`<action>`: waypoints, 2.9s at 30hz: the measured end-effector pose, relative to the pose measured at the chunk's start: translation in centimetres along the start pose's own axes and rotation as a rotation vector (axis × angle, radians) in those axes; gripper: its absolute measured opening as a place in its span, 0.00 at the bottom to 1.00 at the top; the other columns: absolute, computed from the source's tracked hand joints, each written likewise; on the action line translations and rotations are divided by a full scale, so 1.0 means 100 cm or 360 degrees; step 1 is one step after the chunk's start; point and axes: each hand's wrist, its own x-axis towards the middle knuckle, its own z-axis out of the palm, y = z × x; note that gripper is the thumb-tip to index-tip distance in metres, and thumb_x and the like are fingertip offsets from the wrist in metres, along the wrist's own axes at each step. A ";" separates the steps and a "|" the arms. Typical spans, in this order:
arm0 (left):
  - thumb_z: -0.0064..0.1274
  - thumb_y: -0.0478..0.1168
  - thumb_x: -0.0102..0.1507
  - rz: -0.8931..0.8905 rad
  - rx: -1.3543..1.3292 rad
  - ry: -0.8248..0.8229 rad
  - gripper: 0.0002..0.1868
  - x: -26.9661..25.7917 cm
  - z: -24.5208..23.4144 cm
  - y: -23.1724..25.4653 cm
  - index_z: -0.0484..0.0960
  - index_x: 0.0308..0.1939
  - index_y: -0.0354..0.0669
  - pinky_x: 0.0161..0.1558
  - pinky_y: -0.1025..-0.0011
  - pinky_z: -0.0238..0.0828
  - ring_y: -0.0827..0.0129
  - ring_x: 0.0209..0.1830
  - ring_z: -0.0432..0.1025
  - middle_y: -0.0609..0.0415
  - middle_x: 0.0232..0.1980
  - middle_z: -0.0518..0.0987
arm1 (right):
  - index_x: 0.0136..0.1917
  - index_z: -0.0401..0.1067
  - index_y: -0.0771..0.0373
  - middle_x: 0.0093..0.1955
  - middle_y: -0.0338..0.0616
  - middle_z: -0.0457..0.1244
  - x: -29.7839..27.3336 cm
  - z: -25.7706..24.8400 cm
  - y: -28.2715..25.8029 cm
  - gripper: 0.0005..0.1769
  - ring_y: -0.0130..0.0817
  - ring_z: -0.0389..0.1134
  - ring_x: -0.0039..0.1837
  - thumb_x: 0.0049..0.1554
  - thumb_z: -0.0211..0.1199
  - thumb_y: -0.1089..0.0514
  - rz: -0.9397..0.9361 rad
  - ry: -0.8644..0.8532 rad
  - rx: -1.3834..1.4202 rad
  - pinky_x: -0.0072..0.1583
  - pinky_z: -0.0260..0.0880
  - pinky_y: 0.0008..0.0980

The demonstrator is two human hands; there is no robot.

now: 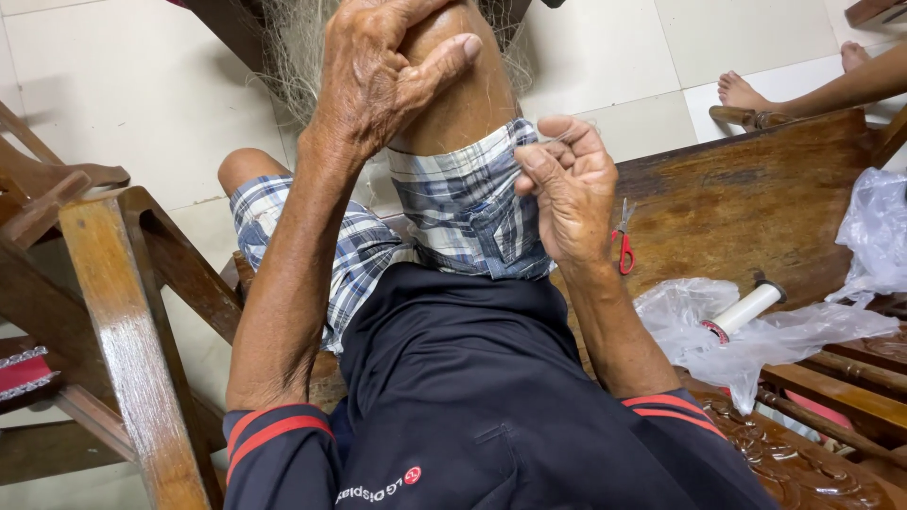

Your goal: Repairing a fishing net using scissors and a netting needle

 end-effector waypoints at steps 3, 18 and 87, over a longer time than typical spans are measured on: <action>0.70 0.53 0.80 0.0003 0.0006 0.0013 0.20 -0.004 0.000 -0.007 0.95 0.66 0.42 0.53 0.49 0.75 0.44 0.53 0.86 0.44 0.57 0.96 | 0.70 0.74 0.69 0.48 0.49 0.74 -0.016 -0.012 0.005 0.22 0.26 0.76 0.44 0.67 0.79 0.69 0.0100 -0.0029 0.0105 0.43 0.82 0.23; 0.74 0.50 0.79 -0.0153 -0.0056 -0.0001 0.18 -0.017 0.001 -0.046 0.86 0.43 0.43 0.42 0.55 0.63 0.62 0.37 0.65 0.54 0.36 0.70 | 0.66 0.76 0.70 0.48 0.52 0.76 -0.035 -0.071 0.027 0.22 0.33 0.79 0.47 0.63 0.82 0.64 0.0246 0.0046 -0.0100 0.51 0.87 0.28; 0.57 0.61 0.83 -0.2074 -0.1487 0.0435 0.28 -0.320 0.106 0.000 0.96 0.59 0.39 0.30 0.82 0.83 0.75 0.29 0.84 0.44 0.40 0.91 | 0.56 0.86 0.53 0.56 0.61 0.78 -0.001 -0.292 0.135 0.17 0.71 0.79 0.65 0.65 0.62 0.44 0.0686 -0.0180 -0.2619 0.68 0.79 0.70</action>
